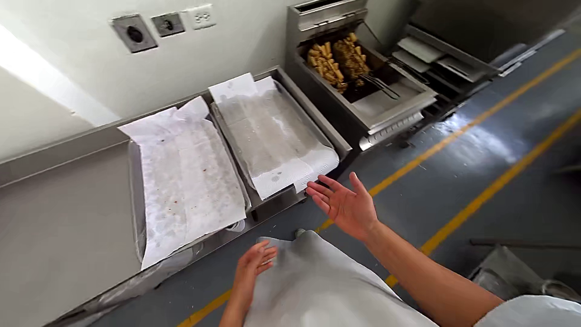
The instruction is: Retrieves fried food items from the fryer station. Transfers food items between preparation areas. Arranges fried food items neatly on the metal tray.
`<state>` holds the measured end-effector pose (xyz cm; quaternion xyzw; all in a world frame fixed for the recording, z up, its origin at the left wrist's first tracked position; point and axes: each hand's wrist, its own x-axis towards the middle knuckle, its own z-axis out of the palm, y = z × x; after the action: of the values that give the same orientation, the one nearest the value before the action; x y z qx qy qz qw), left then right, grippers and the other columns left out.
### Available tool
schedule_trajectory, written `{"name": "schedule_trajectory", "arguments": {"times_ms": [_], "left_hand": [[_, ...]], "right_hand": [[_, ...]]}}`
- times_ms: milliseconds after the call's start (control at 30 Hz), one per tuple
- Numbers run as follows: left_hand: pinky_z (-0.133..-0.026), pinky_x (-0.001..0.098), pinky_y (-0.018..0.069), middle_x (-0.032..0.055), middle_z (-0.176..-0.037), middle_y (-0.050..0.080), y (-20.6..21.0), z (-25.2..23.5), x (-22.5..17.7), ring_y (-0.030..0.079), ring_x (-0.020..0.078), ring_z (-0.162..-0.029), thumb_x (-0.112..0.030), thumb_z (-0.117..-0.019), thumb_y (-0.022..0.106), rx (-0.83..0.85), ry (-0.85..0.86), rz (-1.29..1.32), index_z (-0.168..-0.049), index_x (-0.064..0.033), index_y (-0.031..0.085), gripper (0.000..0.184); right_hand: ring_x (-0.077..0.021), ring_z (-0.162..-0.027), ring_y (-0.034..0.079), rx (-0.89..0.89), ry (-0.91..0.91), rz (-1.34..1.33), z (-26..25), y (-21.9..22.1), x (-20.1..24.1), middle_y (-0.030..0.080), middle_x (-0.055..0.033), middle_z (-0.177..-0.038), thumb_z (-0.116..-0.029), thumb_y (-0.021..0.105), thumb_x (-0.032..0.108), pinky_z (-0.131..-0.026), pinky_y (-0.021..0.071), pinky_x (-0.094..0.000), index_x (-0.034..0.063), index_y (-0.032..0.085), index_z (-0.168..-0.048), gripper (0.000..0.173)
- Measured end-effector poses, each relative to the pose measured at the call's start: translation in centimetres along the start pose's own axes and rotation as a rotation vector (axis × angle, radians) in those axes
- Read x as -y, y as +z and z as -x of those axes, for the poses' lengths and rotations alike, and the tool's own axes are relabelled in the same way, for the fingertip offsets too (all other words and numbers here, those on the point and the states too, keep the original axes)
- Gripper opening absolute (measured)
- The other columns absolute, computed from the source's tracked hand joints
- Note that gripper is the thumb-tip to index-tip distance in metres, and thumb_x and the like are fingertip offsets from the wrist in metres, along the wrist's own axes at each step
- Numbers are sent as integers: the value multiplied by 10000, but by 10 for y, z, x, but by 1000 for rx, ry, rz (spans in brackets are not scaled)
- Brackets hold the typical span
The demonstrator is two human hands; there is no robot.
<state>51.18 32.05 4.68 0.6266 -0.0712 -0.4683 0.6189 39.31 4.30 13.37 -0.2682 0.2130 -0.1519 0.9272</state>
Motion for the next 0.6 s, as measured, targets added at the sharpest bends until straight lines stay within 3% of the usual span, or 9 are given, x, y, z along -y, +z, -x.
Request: {"name": "schedule_trajectory", "arguments": {"times_ms": [133,233,300,433,533,600], "left_hand": [[-957,443,596,196,-1231,710,101,-17,-58,703,293,-1137,-192,-1088,380,277,188,70,-1392,78,520,430],[-837,395,640,172,-1015,744,164,-24,-76,749,240,-922,-71,-1065,453,188,250,132,-1178,74,674,287],[-774,367,651,166,-924,750,195,-32,-79,756,223,-834,-18,-1025,527,162,277,83,-1077,78,708,211],[-701,318,653,137,-814,756,266,-57,-77,755,185,-730,5,-973,615,208,318,-140,-983,78,713,122],[-635,298,634,75,-729,717,330,-86,-71,721,147,-648,-49,-1032,469,279,347,-179,-923,41,647,227],[-591,284,603,9,-618,646,376,-112,-64,662,110,-563,-105,-1049,323,319,303,-116,-784,-42,580,375]], "right_hand": [[-293,-1316,610,25,-110,-135,30,12,-3,594,-194,-1441,-1009,180,740,-1084,516,-386,73,443,-1479,858],[-281,-1316,605,41,-219,-102,47,-1,3,587,-180,-1450,-1018,200,718,-1088,504,-391,100,493,-1451,810],[-280,-1312,607,22,-321,-40,57,-17,16,592,-177,-1444,-1027,234,697,-1091,502,-392,96,512,-1434,777],[-252,-1299,606,-80,-603,332,82,-70,52,621,-132,-1411,-987,502,657,-1096,493,-404,98,556,-1392,692],[-270,-1352,562,-134,-795,699,107,-114,93,585,-143,-1455,-994,557,595,-1131,481,-459,33,564,-1390,687],[-274,-1377,537,-129,-903,947,126,-139,123,553,-174,-1472,-1004,558,589,-1121,498,-460,25,595,-1355,665]]}}
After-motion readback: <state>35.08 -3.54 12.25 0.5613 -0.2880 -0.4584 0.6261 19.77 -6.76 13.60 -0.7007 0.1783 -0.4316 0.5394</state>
